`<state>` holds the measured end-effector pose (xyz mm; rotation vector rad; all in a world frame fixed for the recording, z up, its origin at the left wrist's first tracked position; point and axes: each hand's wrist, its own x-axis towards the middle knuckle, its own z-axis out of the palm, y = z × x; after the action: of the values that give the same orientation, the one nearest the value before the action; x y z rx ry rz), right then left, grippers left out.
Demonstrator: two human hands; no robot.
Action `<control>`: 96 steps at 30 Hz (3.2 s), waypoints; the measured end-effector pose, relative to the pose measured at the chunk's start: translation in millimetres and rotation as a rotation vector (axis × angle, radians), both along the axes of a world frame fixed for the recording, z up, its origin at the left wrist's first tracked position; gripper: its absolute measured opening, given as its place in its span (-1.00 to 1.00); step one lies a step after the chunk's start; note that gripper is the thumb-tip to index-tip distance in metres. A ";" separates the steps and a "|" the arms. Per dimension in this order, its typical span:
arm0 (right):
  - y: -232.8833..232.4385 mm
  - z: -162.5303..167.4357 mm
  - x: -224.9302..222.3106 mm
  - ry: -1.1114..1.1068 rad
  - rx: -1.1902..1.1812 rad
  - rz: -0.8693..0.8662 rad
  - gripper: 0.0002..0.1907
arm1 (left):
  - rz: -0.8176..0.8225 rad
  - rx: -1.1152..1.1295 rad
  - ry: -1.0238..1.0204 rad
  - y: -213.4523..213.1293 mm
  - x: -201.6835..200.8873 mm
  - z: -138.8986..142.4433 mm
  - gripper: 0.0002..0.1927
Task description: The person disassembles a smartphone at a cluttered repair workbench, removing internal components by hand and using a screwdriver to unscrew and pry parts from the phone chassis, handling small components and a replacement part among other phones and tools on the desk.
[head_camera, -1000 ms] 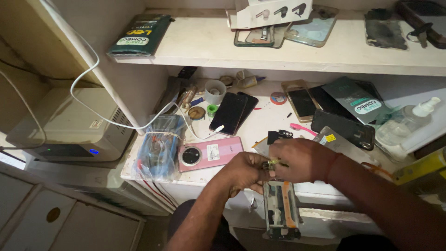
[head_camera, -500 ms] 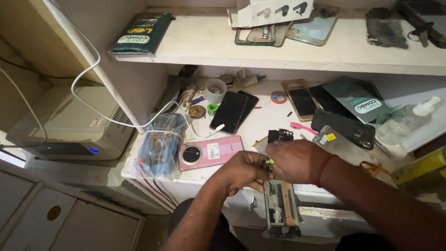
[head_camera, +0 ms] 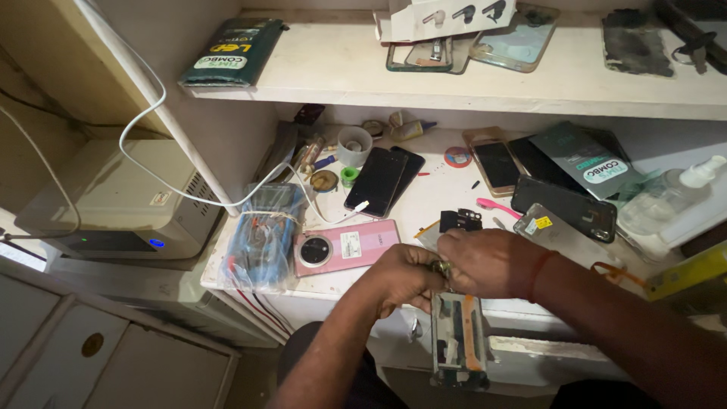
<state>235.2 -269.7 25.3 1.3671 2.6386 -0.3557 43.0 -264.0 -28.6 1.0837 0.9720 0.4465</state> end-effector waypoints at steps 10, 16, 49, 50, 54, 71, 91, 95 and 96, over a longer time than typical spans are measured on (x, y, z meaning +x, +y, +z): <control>-1.2 -0.3 4.1 0.036 -0.052 -0.048 -0.66 | 0.026 0.010 0.003 -0.6 2.1 -1.6 -0.74; 1.9 -8.5 23.1 0.325 0.171 0.092 -0.74 | 0.006 -0.019 -0.034 -0.7 1.4 4.0 -0.69; -58.2 -51.0 19.5 1.371 -0.305 -0.862 -0.76 | 0.212 1.082 0.296 -26.6 11.1 32.6 -0.88; -58.4 -49.8 18.8 1.371 -0.307 -0.878 -0.77 | 0.193 1.081 0.289 -24.8 12.7 33.5 -0.88; -60.8 -46.7 17.0 1.306 -0.258 -0.907 -0.80 | 0.134 1.139 0.338 -19.9 19.6 33.0 -0.90; -60.1 -55.1 17.8 1.259 -0.184 -0.881 -0.83 | -0.120 1.294 0.642 -7.1 33.4 32.6 -0.78; -59.6 -55.6 21.6 1.118 -0.238 -0.985 -0.89 | -0.243 0.778 0.852 1.8 49.5 59.2 -0.56; -60.5 -55.5 20.5 1.163 -0.205 -0.935 -0.91 | -0.225 0.701 0.869 1.1 50.4 66.5 -0.51; -61.0 -55.9 20.1 1.178 -0.176 -0.894 -0.91 | -0.231 0.680 0.879 1.1 50.6 67.4 -0.49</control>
<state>255.2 -330.6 -30.6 2.7762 2.1908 -1.9255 93.5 -262.9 38.8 2.0781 1.4761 0.0765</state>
